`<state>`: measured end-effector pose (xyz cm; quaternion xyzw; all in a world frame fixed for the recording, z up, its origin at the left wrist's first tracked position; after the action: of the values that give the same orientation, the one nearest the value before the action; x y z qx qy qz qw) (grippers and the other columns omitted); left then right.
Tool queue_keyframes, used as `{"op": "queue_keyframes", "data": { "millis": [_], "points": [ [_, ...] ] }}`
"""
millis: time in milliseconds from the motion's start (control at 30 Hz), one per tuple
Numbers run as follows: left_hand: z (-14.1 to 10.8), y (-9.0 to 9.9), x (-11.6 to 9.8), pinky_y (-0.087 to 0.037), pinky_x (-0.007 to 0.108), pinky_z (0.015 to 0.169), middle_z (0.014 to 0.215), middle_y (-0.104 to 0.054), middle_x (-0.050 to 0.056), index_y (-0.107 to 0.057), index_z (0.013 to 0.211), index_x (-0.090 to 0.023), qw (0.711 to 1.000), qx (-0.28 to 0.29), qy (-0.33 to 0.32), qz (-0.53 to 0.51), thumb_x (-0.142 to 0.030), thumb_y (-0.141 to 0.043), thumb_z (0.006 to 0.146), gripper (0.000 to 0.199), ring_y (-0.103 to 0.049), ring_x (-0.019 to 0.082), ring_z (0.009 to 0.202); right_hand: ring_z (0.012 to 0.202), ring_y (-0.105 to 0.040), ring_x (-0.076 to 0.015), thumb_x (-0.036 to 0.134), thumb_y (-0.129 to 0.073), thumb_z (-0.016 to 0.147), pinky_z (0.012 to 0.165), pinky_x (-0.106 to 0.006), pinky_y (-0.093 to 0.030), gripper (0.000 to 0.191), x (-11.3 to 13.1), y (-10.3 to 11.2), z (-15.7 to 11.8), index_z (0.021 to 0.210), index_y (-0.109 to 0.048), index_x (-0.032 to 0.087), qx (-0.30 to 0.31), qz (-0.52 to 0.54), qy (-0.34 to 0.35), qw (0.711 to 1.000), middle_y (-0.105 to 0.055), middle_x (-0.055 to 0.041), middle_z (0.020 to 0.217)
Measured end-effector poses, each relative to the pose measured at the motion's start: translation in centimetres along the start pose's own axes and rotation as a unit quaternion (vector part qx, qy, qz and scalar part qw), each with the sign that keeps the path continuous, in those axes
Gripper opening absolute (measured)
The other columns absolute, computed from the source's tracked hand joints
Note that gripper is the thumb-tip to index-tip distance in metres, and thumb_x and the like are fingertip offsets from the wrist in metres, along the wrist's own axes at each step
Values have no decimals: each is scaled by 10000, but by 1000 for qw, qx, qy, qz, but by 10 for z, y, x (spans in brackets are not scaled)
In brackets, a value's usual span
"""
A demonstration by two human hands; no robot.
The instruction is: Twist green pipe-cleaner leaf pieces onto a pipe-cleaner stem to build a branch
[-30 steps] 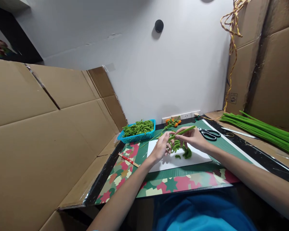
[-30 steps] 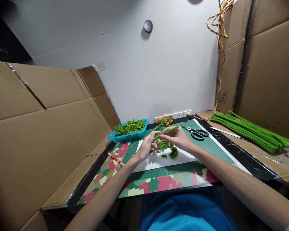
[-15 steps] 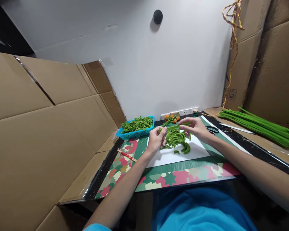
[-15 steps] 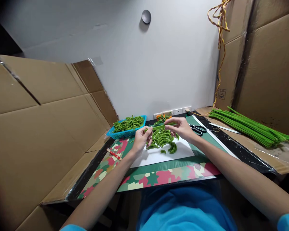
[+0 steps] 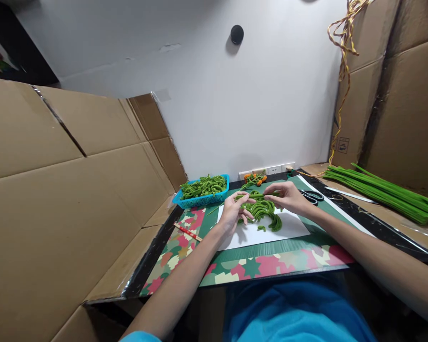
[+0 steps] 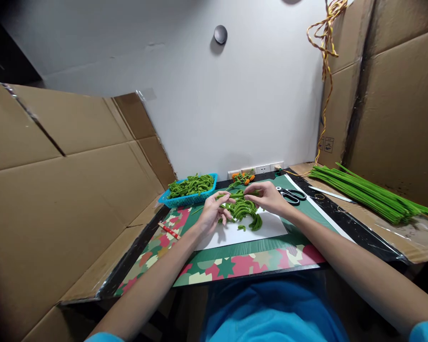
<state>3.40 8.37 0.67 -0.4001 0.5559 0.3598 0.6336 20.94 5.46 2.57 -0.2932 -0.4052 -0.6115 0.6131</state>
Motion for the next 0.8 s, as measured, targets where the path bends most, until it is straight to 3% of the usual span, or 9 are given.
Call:
{"op": "queue_keyframes", "data": {
  "millis": [167,333,600,667,800],
  "points": [
    [1,-4,4,-449,229,309,970,-802,130,-561,1059,-161,1000,20,2,5,-429,-775,771,448,-703,205,448,467,-579,-117,524,-828,809,413,-238,-483,400,1,1,-1,913,-759,144,8,-15,0,1000,-651,-7,642],
    [2,-9,6,-473,229,339,997,-800,161,-635,1075,-109,999,42,-12,-10,-464,-795,784,486,-685,164,448,483,-599,-127,516,-812,827,420,-242,-495,390,2,0,-2,922,-758,143,22,-19,1,1000,-658,-13,667],
    [5,-9,7,-489,226,335,981,-794,134,-640,1066,-102,998,51,-30,5,-518,-902,711,607,-656,131,431,531,-580,-126,523,-754,883,503,-281,-516,376,12,4,-2,932,-758,151,1,-93,68,993,-729,-67,825],
    [5,-7,7,-491,215,341,999,-792,134,-638,1030,-105,999,44,-30,5,-523,-899,723,580,-652,115,434,562,-586,-130,497,-718,919,546,-286,-512,338,20,7,-6,991,-772,172,-28,-179,118,976,-753,-85,906],
    [5,-2,10,-497,185,361,1015,-789,134,-640,977,-105,999,33,-9,-22,-475,-900,750,506,-647,88,448,624,-613,-128,382,-597,1017,615,-280,-485,249,35,1,-17,1076,-793,240,-58,-343,209,914,-765,-91,1070]
  ]
}}
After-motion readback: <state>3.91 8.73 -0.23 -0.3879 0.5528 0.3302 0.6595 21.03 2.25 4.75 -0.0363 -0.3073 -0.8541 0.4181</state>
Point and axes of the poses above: each hand's wrist, its own z-axis towards the middle knuckle, its own y-axis out of the back of the hand, x = y × z, the point moved 9 cm from there along z, towards the middle knuckle
